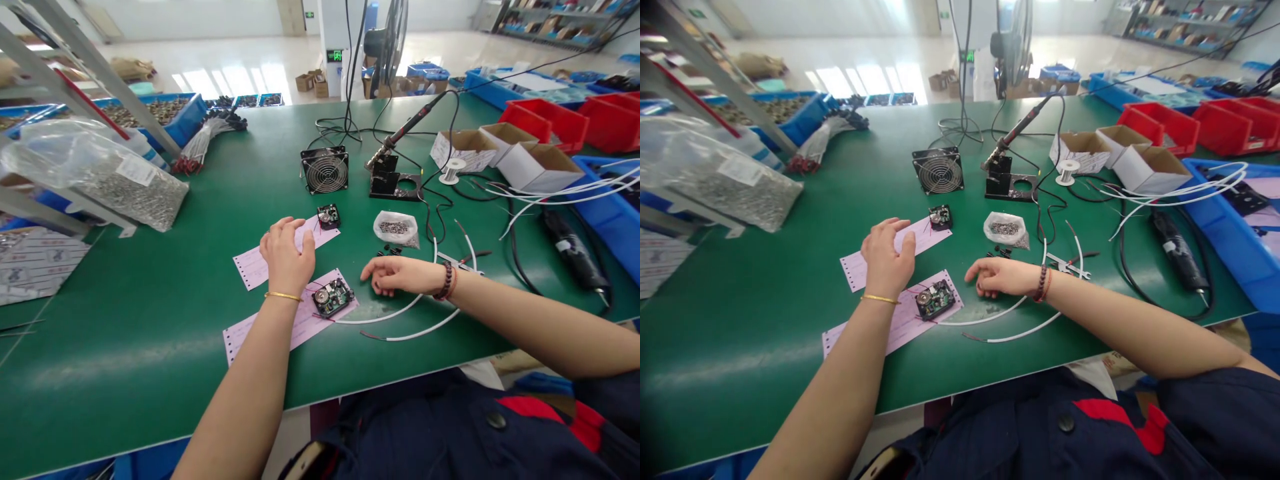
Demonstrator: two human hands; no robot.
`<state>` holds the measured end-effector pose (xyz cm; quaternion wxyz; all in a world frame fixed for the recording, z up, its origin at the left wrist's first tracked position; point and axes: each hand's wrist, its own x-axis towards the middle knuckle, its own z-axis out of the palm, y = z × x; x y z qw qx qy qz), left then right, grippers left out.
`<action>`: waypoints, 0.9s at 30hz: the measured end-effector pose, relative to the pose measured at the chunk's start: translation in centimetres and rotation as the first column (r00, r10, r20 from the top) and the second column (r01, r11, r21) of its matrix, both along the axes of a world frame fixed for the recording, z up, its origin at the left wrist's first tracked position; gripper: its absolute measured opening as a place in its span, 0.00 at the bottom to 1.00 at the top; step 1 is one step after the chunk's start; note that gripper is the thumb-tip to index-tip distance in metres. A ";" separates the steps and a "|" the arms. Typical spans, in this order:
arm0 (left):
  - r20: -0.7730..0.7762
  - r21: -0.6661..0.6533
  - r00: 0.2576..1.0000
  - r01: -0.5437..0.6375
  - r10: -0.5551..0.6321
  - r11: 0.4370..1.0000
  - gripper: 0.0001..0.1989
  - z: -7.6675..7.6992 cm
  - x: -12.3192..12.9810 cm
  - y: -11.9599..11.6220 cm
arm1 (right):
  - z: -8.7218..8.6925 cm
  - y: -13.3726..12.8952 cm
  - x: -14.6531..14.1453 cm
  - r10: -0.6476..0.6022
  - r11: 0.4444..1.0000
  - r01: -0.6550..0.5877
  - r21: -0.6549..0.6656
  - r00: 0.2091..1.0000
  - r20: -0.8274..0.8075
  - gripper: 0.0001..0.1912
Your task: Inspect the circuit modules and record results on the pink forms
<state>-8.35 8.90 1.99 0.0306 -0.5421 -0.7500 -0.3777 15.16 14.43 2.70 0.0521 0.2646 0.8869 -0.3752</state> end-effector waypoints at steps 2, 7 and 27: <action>0.007 -0.001 1.000 0.010 -0.010 1.000 0.19 0.1 0.1 0.0 | -0.2 0.5 0.4 -0.004 0.998 0.002 -0.058 1.000 -0.028 0.18; 0.012 -0.014 0.999 0.042 -0.041 0.999 0.18 0.1 0.4 0.0 | -0.3 0.0 1.0 0.030 0.998 -0.029 -0.049 0.999 0.012 0.13; -0.014 0.016 0.997 0.082 -0.082 0.996 0.21 0.4 -0.6 0.2 | 0.8 -1.7 -0.3 0.086 0.995 -0.075 -0.073 0.982 0.168 0.05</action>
